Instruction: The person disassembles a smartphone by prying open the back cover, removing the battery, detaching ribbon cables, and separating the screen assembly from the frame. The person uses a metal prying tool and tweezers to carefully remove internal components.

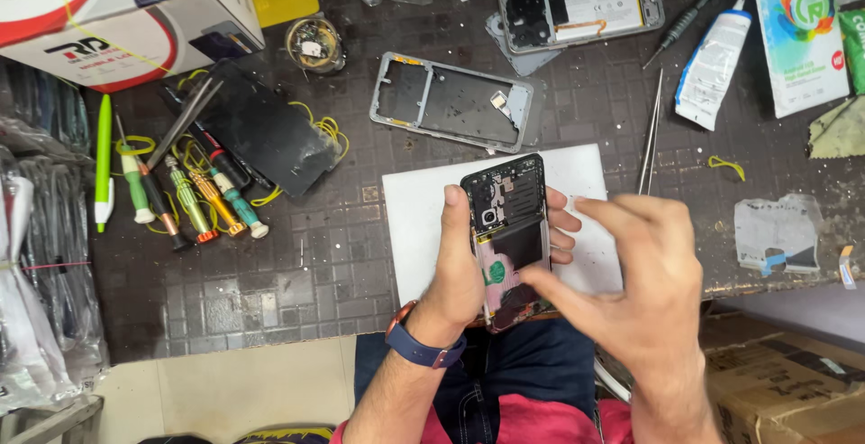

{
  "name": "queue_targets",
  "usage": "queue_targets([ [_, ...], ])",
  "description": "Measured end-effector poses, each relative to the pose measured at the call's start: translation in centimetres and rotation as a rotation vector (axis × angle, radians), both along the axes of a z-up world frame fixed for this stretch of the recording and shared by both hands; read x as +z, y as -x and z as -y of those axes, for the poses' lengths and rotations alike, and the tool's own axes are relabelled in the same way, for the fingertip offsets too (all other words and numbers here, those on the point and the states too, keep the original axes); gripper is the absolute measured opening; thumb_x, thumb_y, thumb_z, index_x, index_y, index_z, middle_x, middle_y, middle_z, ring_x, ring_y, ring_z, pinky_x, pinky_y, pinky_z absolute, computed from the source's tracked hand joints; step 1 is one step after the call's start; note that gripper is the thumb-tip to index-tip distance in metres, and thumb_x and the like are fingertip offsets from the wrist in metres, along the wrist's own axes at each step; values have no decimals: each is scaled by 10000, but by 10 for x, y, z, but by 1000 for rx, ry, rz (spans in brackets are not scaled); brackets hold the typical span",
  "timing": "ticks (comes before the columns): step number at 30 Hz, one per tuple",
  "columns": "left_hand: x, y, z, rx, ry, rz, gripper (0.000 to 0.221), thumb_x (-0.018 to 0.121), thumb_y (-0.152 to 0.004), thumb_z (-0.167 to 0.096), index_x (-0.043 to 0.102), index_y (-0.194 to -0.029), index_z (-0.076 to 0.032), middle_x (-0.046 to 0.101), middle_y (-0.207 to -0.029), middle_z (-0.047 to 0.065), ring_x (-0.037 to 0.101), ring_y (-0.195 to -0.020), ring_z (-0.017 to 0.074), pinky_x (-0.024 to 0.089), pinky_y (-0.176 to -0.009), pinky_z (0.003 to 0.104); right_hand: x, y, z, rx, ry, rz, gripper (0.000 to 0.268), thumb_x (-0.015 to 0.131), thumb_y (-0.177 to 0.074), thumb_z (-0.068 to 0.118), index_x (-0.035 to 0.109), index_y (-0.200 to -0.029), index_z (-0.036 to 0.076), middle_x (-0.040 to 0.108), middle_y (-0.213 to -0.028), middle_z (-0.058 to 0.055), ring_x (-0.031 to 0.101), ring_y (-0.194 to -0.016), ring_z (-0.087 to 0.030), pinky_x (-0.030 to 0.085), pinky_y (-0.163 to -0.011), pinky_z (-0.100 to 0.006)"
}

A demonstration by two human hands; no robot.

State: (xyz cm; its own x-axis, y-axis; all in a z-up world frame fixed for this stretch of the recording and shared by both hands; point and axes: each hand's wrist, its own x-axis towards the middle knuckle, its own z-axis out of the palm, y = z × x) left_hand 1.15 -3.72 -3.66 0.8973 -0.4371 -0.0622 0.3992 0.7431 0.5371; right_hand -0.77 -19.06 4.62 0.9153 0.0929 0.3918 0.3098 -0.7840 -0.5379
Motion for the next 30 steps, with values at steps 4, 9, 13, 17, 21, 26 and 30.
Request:
queue_targets([
  [4, -1, 4, -3, -27, -73, 7, 921, 169, -1064, -719, 576, -1388, 42, 683, -1199, 195, 687, -1093, 269, 565, -982, 425, -5, -18, 7, 262, 198, 179, 467, 922, -666, 203, 735, -1082, 101, 619, -1089, -55, 606, -959, -298, 510, -790, -400],
  [9, -6, 6, 0, 63, -135, -70, 800, 230, -1089, -629, 567, -1404, 25, 655, -1294, 136, 644, -1163, 216, 524, -1036, 384, -10, -28, 10, 325, 260, 222, 348, 884, -752, 108, 697, -1045, 87, 622, -1061, -48, 610, -941, -281, 506, -810, -415],
  [13, -7, 1, 1, 102, -157, -104, 741, 278, -1100, -596, 565, -1406, 15, 647, -1302, 124, 629, -1165, 204, 509, -1040, 371, -7, -38, 6, 312, 157, 20, 303, 845, -828, 94, 645, -1052, 56, 630, -1061, -92, 648, -889, -268, 554, -739, -372],
  [17, -6, -1, -1, 95, -97, -124, 723, 286, -1104, -588, 568, -1401, 9, 654, -1287, 129, 641, -1146, 220, 519, -1019, 384, 0, -40, 2, 308, 125, -20, 331, 810, -863, 111, 628, -1130, 41, 630, -1079, -114, 672, -885, -277, 578, -728, -380],
  [21, -5, -1, -1, 65, -33, -165, 738, 262, -1091, -602, 574, -1387, -2, 669, -1261, 142, 664, -1114, 242, 537, -984, 392, 5, -43, 2, 364, 142, 19, 544, 880, -706, 310, 637, -1101, 26, 605, -1039, -148, 651, -850, -294, 553, -684, -380],
  [26, -7, -2, 1, 103, -64, -181, 720, 272, -1114, -572, 568, -1405, 17, 664, -1274, 146, 660, -1129, 233, 538, -998, 391, 4, -45, 6, 408, 348, 170, 350, 863, -815, 152, 671, -1098, 75, 638, -1004, -57, 640, -863, -261, 537, -740, -393],
  [30, -8, 2, -4, -31, 62, -106, 607, 306, -1100, -437, 560, -1378, 39, 672, -1217, 193, 691, -1072, 292, 571, -943, 434, -2, -50, 14, 471, 345, 180, 357, 809, -780, 49, 709, -1111, 137, 647, -997, -36, 637, -834, -235, 539, -696, -371],
])
